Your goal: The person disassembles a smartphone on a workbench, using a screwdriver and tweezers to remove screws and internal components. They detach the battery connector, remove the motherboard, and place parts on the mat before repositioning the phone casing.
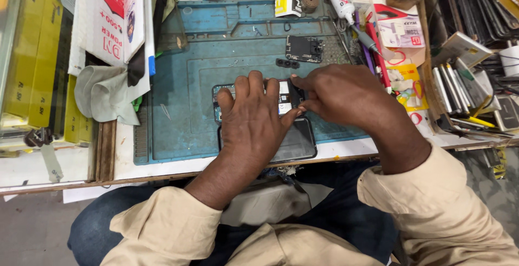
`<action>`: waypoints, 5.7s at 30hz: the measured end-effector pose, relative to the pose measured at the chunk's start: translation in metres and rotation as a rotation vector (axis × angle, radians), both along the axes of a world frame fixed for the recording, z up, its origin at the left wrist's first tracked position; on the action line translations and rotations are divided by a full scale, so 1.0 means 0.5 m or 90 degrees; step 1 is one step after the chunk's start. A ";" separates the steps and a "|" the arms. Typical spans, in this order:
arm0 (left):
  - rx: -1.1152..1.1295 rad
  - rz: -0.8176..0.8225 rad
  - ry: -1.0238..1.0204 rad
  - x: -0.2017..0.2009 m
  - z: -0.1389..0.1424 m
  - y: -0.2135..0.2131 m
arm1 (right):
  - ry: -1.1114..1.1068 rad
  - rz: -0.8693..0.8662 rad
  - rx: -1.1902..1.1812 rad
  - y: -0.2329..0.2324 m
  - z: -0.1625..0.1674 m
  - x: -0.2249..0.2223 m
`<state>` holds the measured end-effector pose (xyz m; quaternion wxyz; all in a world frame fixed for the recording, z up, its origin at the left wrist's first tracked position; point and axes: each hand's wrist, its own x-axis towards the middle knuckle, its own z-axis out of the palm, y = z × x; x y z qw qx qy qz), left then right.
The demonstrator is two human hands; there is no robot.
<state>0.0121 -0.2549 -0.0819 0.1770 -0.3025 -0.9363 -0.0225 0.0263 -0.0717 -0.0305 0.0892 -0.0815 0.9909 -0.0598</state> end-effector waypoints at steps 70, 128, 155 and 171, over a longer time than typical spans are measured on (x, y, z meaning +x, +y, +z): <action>0.007 0.003 0.015 0.018 -0.002 -0.027 | 0.200 -0.282 0.240 0.133 0.050 -0.040; -0.007 -0.002 -0.083 -0.026 0.007 -0.008 | 0.197 -0.311 -0.986 0.060 -0.165 0.023; -0.046 -0.010 -0.073 -0.008 -0.001 -0.008 | 0.174 -0.305 -0.956 0.051 -0.193 0.032; -0.033 -0.015 -0.077 -0.003 -0.008 -0.010 | 0.197 -0.303 -0.941 0.047 -0.195 0.043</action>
